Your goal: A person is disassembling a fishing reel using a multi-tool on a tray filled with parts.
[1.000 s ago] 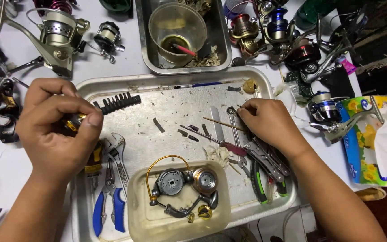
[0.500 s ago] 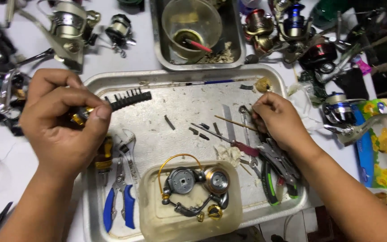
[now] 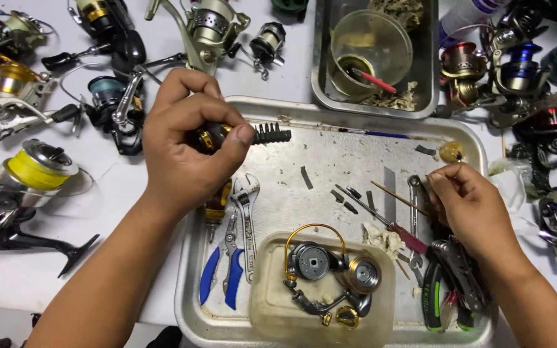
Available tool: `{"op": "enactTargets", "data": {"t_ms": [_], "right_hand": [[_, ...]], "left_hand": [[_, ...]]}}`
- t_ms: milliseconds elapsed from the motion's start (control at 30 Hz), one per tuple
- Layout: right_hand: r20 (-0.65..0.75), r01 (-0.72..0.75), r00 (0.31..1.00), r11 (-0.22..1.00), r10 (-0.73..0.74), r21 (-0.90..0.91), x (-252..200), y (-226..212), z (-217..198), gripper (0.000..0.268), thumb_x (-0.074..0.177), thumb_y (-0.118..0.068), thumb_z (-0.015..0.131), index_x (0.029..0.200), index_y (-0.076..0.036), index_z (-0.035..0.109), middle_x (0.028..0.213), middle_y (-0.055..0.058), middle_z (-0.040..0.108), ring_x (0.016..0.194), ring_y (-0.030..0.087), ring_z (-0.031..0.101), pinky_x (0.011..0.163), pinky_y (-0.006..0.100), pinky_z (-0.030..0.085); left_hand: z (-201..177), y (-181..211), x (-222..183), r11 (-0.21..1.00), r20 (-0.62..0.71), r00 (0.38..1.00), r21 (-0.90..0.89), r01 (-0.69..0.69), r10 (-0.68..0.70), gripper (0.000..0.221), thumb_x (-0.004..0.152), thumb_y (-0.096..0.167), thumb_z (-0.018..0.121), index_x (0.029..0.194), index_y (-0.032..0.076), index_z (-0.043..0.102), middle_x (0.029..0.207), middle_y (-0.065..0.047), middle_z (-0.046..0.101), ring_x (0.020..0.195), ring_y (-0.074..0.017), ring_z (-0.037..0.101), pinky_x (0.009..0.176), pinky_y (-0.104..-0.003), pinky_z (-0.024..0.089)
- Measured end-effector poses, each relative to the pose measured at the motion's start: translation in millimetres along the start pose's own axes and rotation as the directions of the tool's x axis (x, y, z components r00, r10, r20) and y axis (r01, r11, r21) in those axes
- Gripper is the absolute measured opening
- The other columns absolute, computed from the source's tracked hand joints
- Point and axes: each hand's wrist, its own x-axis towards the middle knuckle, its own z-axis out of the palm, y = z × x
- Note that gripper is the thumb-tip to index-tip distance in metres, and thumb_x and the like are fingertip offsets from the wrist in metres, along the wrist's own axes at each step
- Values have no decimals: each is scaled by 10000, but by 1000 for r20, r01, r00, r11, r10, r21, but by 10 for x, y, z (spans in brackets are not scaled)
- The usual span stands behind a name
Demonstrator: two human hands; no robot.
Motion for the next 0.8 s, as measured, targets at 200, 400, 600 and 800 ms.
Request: {"op": "enactTargets", "data": {"t_ms": [200,400,600,800], "right_hand": [[-33,50,998,990,-55,-130,-143,-123,95,141,1108,-213,542,1090,-95,616,940,69,760,753,185,629,745,325,488],[-45,447,870,825,-490,-346,-198,-126,-32,107,1006,-103,731,1078,-35,772,1030,90,719,880,190,626,837,318,487],[268,698,709,598,-652,-394,44,-442,201,211,960,-196,711,1116,-71,781,1099,87,788,896,234,740,783,368,579],[382,863,486,364,-786,-350,204,-634,492,155,949,-86,714,1066,-27,798,999,110,756,846,283,709,752,390,557]], "left_hand": [[-7,-48,7,1000,14,1000,-6,9,-9,155,934,181,711,903,30,696,997,-118,512,1000,-235,525,904,-368,456],[18,-86,-12,1000,30,1000,1,7,-7,149,948,148,724,904,8,694,975,-134,522,1026,-254,525,926,-376,453],[82,-108,-74,999,72,997,10,39,-40,134,953,132,745,892,21,702,926,-108,563,1049,-245,526,859,-336,455],[100,-132,-102,999,82,995,6,50,-51,105,923,93,755,904,3,707,968,-140,546,1040,-258,542,876,-360,470]]}}
